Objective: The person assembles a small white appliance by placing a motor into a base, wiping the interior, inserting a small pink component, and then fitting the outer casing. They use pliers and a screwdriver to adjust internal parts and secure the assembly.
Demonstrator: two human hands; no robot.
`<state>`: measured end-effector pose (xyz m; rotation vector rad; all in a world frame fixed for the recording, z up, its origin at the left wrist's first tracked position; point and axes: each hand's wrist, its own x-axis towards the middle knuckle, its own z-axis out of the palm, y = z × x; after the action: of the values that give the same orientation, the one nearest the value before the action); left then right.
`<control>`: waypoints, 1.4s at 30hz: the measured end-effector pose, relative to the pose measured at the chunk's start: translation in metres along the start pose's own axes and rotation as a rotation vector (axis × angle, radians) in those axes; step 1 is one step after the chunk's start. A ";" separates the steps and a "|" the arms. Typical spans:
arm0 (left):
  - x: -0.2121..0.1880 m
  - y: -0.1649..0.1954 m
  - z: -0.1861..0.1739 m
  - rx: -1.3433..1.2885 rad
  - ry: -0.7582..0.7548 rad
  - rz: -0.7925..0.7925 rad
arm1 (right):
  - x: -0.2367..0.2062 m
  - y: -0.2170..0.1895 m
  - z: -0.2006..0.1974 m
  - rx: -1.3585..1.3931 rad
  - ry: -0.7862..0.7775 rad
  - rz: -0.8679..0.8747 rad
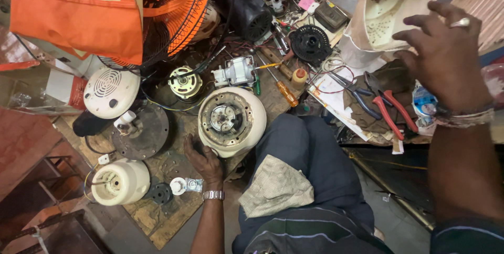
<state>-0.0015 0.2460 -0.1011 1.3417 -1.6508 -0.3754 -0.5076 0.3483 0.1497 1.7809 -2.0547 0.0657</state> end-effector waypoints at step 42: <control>-0.005 -0.008 0.002 0.054 -0.012 0.021 | 0.021 0.008 0.008 0.433 0.323 0.060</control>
<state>0.0018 0.2468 -0.1099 1.3637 -1.6943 -0.3288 -0.5191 0.3278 0.1511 1.7949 -1.9536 0.8161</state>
